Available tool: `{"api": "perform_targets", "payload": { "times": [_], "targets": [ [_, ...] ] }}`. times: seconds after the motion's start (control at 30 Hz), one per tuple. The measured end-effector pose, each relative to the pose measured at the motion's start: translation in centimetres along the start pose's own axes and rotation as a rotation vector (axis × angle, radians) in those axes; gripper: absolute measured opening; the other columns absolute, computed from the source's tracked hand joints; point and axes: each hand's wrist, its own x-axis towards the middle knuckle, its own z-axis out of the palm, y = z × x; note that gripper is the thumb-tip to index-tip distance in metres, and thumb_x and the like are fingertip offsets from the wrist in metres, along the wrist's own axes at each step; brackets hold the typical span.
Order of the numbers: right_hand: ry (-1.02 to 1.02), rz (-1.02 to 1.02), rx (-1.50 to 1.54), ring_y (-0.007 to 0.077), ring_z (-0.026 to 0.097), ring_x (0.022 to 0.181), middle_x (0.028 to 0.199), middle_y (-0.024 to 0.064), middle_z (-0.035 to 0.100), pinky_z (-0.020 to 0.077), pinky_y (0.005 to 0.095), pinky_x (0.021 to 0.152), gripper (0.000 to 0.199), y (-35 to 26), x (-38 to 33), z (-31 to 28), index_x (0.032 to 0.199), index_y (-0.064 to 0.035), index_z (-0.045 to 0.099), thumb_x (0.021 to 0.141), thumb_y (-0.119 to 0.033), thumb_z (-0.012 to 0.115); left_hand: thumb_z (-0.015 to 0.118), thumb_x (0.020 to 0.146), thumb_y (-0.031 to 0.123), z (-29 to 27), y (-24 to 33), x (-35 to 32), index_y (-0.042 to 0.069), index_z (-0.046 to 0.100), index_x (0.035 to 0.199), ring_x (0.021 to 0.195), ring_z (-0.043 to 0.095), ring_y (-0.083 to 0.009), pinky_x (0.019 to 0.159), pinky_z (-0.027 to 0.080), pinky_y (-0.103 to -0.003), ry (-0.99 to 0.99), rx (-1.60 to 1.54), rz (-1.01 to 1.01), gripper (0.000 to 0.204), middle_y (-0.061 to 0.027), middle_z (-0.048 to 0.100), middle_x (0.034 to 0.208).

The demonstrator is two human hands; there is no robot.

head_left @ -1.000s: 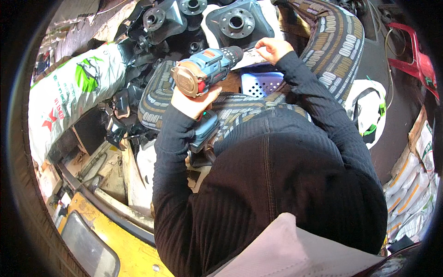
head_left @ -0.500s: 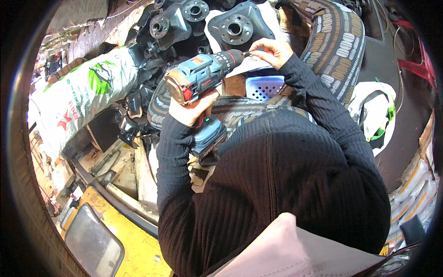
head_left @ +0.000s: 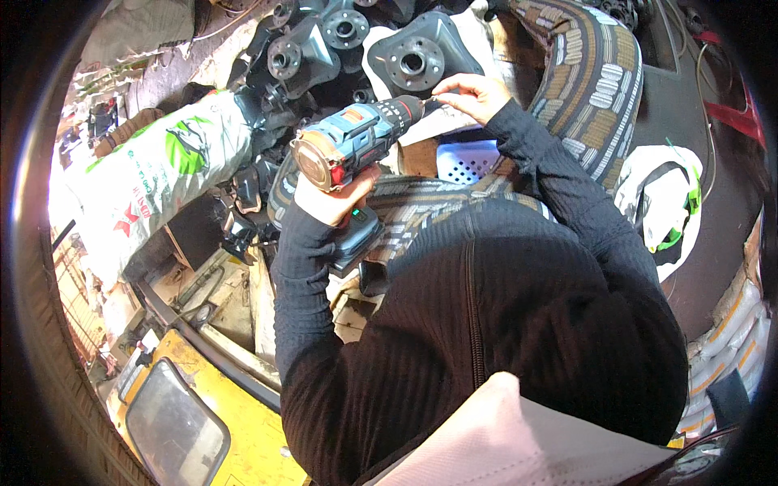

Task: The person uses a cordless drill to drive screws into black plastic parts. They repeatedly pick up parts, align them, and drill while holding the part with the other hand. The person places finished parts aside and continues with the next one.

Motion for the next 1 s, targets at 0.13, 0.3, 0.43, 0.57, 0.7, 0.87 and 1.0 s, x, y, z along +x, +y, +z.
{"api": "perform_targets", "payload": {
  "times": [0.13,0.3,0.43,0.57,0.7,0.87,1.0],
  "targets": [
    [0.588,0.330,0.112,0.0148,0.061,0.075,0.082,0.0086,0.067,0.0468,0.0293,0.072,0.031,2.4,3.0,0.3,0.095,-0.0046,0.067,0.081,-0.032,0.064,0.070,0.074,0.009,-1.0,1.5,2.9,0.000,0.057,0.100,0.049,0.054,-0.0113,0.044,0.043,-0.027,0.069,0.030,-0.032,0.030,-0.0049,0.061,0.071],
    [0.558,0.410,-0.066,0.0208,0.062,0.073,0.078,0.0101,0.066,0.0466,0.0322,0.071,0.044,3.5,6.3,1.6,0.084,-0.0050,0.068,0.076,-0.048,0.064,0.071,0.072,0.011,-1.4,2.7,7.7,0.003,0.058,0.097,0.048,0.052,-0.0128,0.042,0.041,-0.027,0.081,0.243,-0.031,0.029,-0.0054,0.059,0.068],
    [0.497,0.451,-0.080,0.0209,0.061,0.068,0.072,0.0093,0.064,0.0460,0.0319,0.067,0.041,3.0,6.2,1.9,0.083,-0.0070,0.067,0.078,-0.047,0.061,0.069,0.073,0.010,-1.0,2.5,9.8,0.003,0.056,0.101,0.046,0.051,-0.0123,0.041,0.039,-0.027,0.039,0.349,-0.154,0.032,-0.0047,0.058,0.065],
    [0.448,0.472,-0.037,0.0213,0.060,0.065,0.070,0.0092,0.064,0.0457,0.0317,0.065,0.038,2.4,5.8,1.9,0.085,-0.0083,0.066,0.080,-0.045,0.059,0.069,0.073,0.008,-1.3,1.5,11.5,0.004,0.054,0.109,0.070,0.059,-0.0152,0.060,0.047,-0.028,-0.015,0.476,0.026,0.040,-0.0070,0.062,0.088],
    [0.461,0.466,0.027,0.0207,0.060,0.062,0.068,0.0093,0.063,0.0457,0.0318,0.061,0.034,1.7,5.5,2.2,0.086,-0.0071,0.065,0.082,-0.040,0.060,0.069,0.072,0.012,-2.6,0.9,12.7,0.004,0.050,0.117,0.104,0.055,-0.0215,0.091,0.043,-0.032,-0.186,0.713,0.027,0.049,-0.0111,0.057,0.111],
    [0.487,0.520,0.106,0.0168,0.057,0.058,0.065,0.0077,0.061,0.0442,0.0295,0.057,0.030,0.9,5.3,2.3,0.085,-0.0054,0.065,0.082,-0.035,0.062,0.070,0.071,0.028,-2.5,1.6,13.7,0.007,0.047,0.118,0.105,0.052,-0.0230,0.094,0.040,-0.035,-0.151,0.218,-0.237,0.055,-0.0088,0.056,0.114],
    [0.496,0.510,0.156,0.0209,0.059,0.057,0.064,0.0104,0.060,0.0446,0.0321,0.055,0.028,0.9,5.5,2.2,0.083,-0.0057,0.064,0.081,-0.034,0.062,0.057,0.082,0.030,-2.4,2.8,13.9,0.013,0.038,0.127,0.113,0.048,-0.0204,0.095,0.040,-0.040,-0.293,0.159,-0.211,0.051,-0.0059,0.051,0.123]
  ]
}}
